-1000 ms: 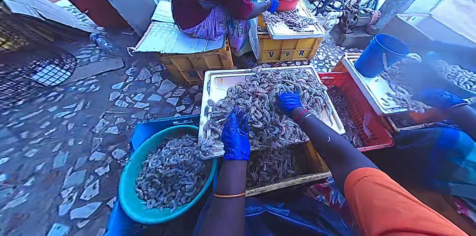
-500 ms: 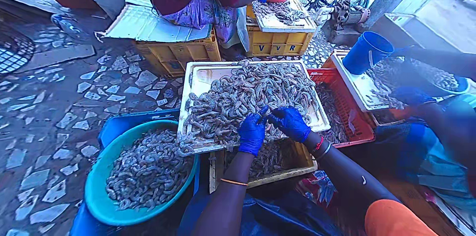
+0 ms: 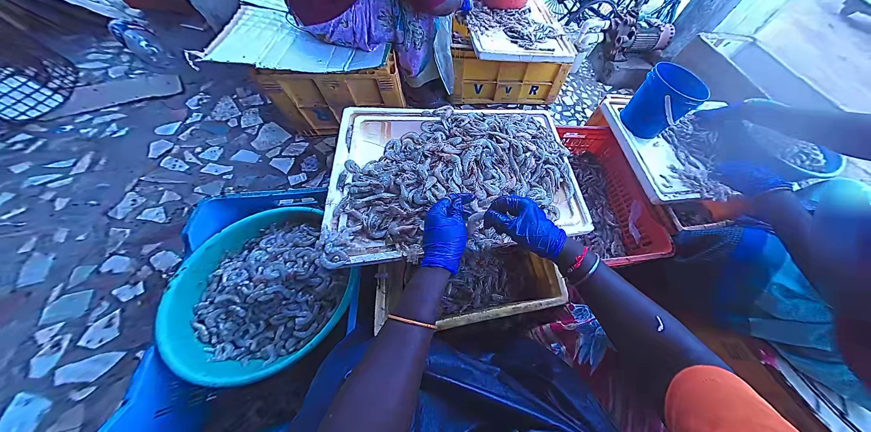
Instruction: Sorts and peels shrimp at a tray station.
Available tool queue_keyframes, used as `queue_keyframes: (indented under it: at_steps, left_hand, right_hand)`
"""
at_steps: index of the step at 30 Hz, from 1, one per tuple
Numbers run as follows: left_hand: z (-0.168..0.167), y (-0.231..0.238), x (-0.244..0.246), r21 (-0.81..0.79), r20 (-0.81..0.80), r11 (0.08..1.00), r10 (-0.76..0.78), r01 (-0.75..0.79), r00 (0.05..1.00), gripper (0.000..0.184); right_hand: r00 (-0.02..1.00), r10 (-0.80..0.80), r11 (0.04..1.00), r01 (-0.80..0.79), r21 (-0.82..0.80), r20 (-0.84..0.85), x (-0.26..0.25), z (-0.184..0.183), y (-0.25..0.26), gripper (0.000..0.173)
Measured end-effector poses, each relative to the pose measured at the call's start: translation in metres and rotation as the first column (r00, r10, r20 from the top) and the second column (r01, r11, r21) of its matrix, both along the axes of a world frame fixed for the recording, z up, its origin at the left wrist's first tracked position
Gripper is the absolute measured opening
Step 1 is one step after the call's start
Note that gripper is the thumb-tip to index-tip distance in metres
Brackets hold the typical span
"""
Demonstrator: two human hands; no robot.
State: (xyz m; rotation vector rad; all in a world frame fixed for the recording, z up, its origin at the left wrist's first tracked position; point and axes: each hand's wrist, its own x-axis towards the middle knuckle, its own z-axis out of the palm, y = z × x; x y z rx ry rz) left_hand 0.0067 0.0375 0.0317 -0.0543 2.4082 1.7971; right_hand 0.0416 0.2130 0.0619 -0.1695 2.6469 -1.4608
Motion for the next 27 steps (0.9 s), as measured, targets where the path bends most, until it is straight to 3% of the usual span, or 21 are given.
queue_keyframes:
  at_steps: [3,5,6,8,12,16,19,23,27]
  left_hand:
    - [0.002,-0.017,-0.007,0.118,-0.04,0.991,0.063,-0.058,0.997,0.028]
    - [0.004,-0.029,-0.007,0.182,-0.158,0.971,-0.126,0.155,0.979,0.027]
    - [0.004,-0.032,-0.006,0.185,-0.213,0.942,-0.238,0.279,0.948,0.034]
    - [0.003,-0.025,0.002,0.064,-0.286,0.924,-0.344,0.376,0.894,0.05]
    - [0.002,-0.011,0.014,-0.158,-0.445,0.971,-0.233,0.18,0.864,0.035]
    - [-0.001,-0.011,0.011,-0.235,-0.542,0.971,-0.176,0.053,0.822,0.034]
    - [-0.006,-0.008,0.015,-0.308,-0.595,0.951,-0.194,0.002,0.78,0.032]
    - [-0.004,-0.003,0.024,-0.331,-0.527,0.943,-0.222,0.042,0.82,0.024]
    - [0.016,-0.001,0.024,-0.138,-0.18,0.979,-0.174,0.15,0.968,0.025]
  right_hand:
    - [0.997,-0.075,0.994,0.075,-0.077,0.005,-0.002,0.009,0.002,0.023]
    - [0.995,-0.102,0.986,0.102,-0.128,0.007,-0.004,0.017,0.003,0.023]
    - [0.994,-0.107,0.981,0.108,-0.161,0.014,-0.004,0.021,0.001,0.022]
    - [0.991,-0.123,0.971,0.13,-0.2,0.047,0.0,0.03,-0.004,0.022]
    - [0.976,-0.188,0.94,0.212,-0.268,0.11,0.012,0.035,-0.015,0.025]
    - [0.965,-0.142,0.942,0.201,-0.268,0.222,0.02,0.028,-0.018,0.036]
    - [0.963,-0.218,0.889,0.263,-0.374,0.159,0.02,0.015,-0.027,0.026]
    - [0.955,-0.275,0.947,0.288,-0.14,0.11,0.015,0.004,-0.022,0.02]
    - [0.976,-0.203,0.979,0.204,0.009,-0.083,0.017,-0.003,-0.012,0.029]
